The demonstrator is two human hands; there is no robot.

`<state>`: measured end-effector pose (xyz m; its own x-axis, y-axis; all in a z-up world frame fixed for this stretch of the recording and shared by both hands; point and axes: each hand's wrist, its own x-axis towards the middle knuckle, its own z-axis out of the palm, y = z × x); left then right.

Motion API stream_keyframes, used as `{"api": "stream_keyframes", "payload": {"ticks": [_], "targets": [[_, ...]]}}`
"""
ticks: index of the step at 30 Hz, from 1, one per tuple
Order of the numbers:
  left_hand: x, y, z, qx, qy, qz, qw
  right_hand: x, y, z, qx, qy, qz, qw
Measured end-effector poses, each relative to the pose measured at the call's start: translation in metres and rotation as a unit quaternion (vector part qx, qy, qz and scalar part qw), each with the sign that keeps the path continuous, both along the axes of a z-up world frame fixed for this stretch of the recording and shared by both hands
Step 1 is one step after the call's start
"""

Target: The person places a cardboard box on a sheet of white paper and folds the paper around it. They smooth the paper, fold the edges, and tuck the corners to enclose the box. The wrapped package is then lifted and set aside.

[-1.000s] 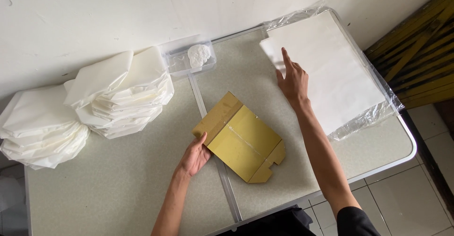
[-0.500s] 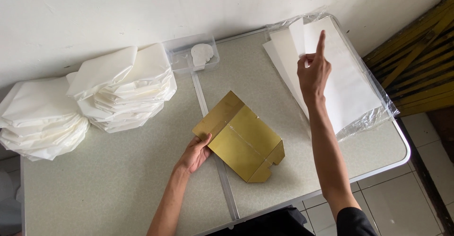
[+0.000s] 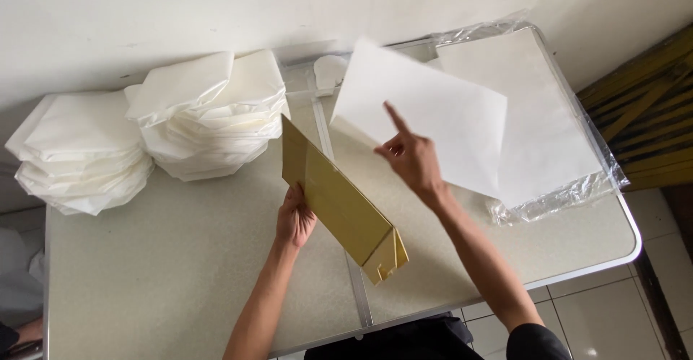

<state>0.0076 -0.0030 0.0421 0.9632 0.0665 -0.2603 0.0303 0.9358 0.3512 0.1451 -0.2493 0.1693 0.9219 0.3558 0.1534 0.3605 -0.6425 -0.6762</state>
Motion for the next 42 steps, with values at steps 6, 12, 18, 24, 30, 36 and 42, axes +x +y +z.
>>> {"api": "stream_keyframes", "payload": {"ticks": [6,12,18,24,30,36,42], "targets": [[0.001,0.002,0.015,-0.028,-0.013,0.028,0.999,-0.031,0.030,-0.040,-0.076,0.114,0.187,0.973],[0.003,0.017,0.012,-0.014,-0.033,0.035,0.999,-0.041,0.027,-0.013,0.148,0.290,0.303,0.895],[-0.004,0.011,0.069,0.146,0.033,0.044,0.988,0.004,0.002,-0.123,0.395,0.514,0.158,0.745],[-0.003,-0.011,0.072,0.314,0.132,0.027,0.940,-0.009,-0.011,-0.008,0.383,0.401,0.225,0.801],[-0.011,-0.007,0.091,0.863,0.033,0.022,0.504,0.010,-0.032,-0.034,0.345,0.288,0.159,0.879],[-0.017,-0.022,0.097,0.930,0.132,-0.048,0.339,0.014,-0.036,-0.032,0.289,0.237,0.157,0.914],[-0.029,-0.055,0.111,0.904,0.184,-0.149,0.357,0.005,-0.030,-0.020,0.226,0.183,0.140,0.947]]}}
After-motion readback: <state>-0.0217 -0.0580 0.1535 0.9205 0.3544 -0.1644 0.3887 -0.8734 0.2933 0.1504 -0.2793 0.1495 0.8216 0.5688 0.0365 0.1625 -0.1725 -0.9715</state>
